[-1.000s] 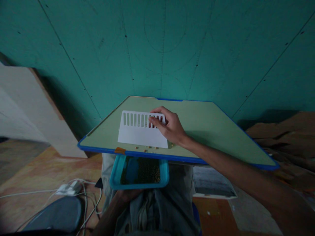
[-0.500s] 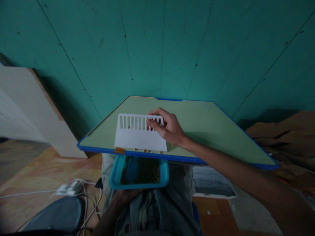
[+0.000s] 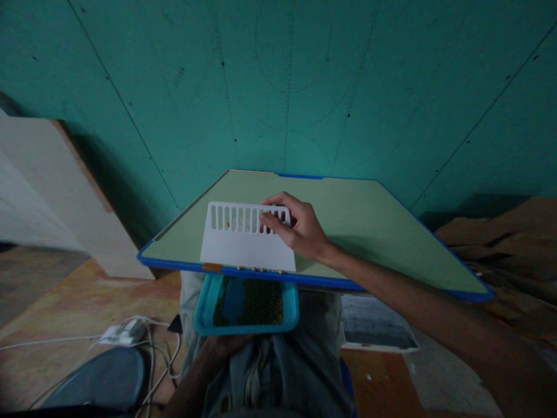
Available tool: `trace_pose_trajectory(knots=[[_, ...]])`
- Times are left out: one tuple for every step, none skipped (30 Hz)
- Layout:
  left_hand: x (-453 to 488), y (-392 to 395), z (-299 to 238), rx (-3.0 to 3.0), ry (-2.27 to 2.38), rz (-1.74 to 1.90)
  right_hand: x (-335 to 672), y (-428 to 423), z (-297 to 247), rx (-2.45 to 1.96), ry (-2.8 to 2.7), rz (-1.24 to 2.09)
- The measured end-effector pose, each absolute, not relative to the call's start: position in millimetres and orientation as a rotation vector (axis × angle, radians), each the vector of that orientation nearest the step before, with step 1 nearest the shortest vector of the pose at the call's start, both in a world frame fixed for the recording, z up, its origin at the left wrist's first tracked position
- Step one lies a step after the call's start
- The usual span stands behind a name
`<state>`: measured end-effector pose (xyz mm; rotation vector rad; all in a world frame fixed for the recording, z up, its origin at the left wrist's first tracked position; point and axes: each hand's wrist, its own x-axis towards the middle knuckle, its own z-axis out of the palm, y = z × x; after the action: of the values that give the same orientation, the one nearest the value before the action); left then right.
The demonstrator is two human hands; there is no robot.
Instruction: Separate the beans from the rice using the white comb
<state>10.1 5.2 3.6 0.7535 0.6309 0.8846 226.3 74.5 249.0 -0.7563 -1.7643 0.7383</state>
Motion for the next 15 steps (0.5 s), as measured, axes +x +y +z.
trace_pose_trajectory(knots=[[10.3, 5.5, 3.9, 0.672, 0.599, 0.887, 226.3, 74.4, 248.6, -0.758, -1.767, 0.739], [10.2, 5.7, 4.2, 0.614, 0.582, 0.880, 226.3, 74.2, 248.3, -0.760, -1.770, 0.738], [10.0, 5.8, 4.6, 0.605, 0.590, 0.871, 226.4, 74.0, 248.1, -0.763, -1.773, 0.737], [9.5, 5.9, 4.9, 0.618, 0.610, 0.860, 226.4, 73.7, 248.0, -0.764, -1.774, 0.734], [9.0, 5.9, 5.1, 0.637, 0.633, 0.851, 226.4, 73.4, 247.9, -0.764, -1.775, 0.732], [8.5, 5.9, 5.1, 0.653, 0.653, 0.844, 226.4, 73.2, 247.9, -0.758, -1.776, 0.731], [8.2, 5.9, 5.1, 0.665, 0.665, 0.837, 226.4, 73.0, 247.9, -0.748, -1.775, 0.732], [8.1, 5.8, 5.0, 0.667, 0.666, 0.838, 226.3, 72.9, 247.9, -0.738, -1.774, 0.736], [8.3, 5.8, 4.7, 0.661, 0.654, 0.840, 226.3, 72.9, 247.7, -0.730, -1.772, 0.745], [8.7, 5.8, 4.4, 0.645, 0.635, 0.847, 226.1, 72.9, 247.6, -0.724, -1.769, 0.753], [9.1, 5.7, 3.9, 0.632, 0.614, 0.854, 226.0, 72.9, 247.4, -0.721, -1.768, 0.759], [9.4, 5.5, 3.1, 0.634, 0.600, 0.859, 225.9, 73.0, 247.1, -0.723, -1.769, 0.760], [9.5, 5.3, 2.1, 0.651, 0.598, 0.863, 225.8, 73.1, 246.9, -0.727, -1.772, 0.756], [9.4, 5.0, 0.8, 0.678, 0.608, 0.866, 225.7, 73.3, 246.7, -0.731, -1.777, 0.745], [9.1, 4.6, -0.6, 0.710, 0.628, 0.867, 225.7, 73.5, 246.5, -0.734, -1.785, 0.730]])
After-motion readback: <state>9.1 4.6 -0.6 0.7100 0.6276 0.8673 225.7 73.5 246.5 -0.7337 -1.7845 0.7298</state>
